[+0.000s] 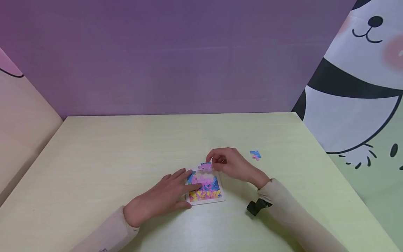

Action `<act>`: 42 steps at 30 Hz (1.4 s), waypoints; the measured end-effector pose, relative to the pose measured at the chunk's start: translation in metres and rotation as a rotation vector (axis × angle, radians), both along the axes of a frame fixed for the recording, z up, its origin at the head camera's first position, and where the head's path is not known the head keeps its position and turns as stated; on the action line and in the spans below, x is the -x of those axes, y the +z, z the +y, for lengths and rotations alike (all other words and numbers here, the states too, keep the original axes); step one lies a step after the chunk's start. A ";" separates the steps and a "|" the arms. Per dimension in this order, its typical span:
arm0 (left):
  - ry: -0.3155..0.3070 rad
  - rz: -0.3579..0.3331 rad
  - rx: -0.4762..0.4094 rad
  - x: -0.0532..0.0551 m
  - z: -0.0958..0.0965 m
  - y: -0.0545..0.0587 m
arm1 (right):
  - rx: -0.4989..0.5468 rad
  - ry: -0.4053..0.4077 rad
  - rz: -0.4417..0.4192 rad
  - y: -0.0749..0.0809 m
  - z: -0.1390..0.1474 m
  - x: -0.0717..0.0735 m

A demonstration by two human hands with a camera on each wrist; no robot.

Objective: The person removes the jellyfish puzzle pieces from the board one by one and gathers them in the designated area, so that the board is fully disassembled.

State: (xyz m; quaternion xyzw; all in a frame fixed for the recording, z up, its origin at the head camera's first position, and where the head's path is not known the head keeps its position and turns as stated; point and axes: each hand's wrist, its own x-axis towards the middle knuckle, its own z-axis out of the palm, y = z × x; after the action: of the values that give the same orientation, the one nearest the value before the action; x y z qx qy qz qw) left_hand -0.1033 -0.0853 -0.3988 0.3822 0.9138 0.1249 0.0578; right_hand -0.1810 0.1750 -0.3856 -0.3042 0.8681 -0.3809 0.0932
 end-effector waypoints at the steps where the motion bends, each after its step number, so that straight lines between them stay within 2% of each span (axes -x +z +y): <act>1: 0.000 0.001 -0.001 0.000 0.000 0.000 | -0.002 -0.001 0.000 0.001 0.001 0.001; 7: 0.007 0.006 0.015 -0.001 0.000 -0.002 | 0.001 -0.030 0.004 0.006 0.010 0.004; 14: 0.013 0.002 0.017 0.000 0.001 -0.003 | 0.011 -0.058 0.056 0.012 0.029 0.014; 21: 0.014 0.009 0.016 -0.001 -0.001 -0.002 | -0.012 -0.099 0.027 0.016 0.048 0.023; 28: 0.004 -0.001 0.002 -0.001 -0.001 -0.002 | -0.043 -0.152 0.014 0.012 0.072 0.033; 34: 0.014 -0.029 0.012 -0.001 0.001 -0.002 | -0.077 -0.189 -0.037 0.006 0.086 0.037; 42: 0.011 -0.001 0.034 0.000 -0.001 -0.004 | -0.131 -0.178 -0.038 0.004 0.099 0.044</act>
State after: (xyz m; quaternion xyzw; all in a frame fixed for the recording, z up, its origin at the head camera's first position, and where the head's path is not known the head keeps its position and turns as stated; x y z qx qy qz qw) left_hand -0.1038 -0.0866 -0.4026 0.3760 0.9179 0.1096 0.0639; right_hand -0.2246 0.2740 -0.3817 -0.2122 0.9128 -0.3357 0.0950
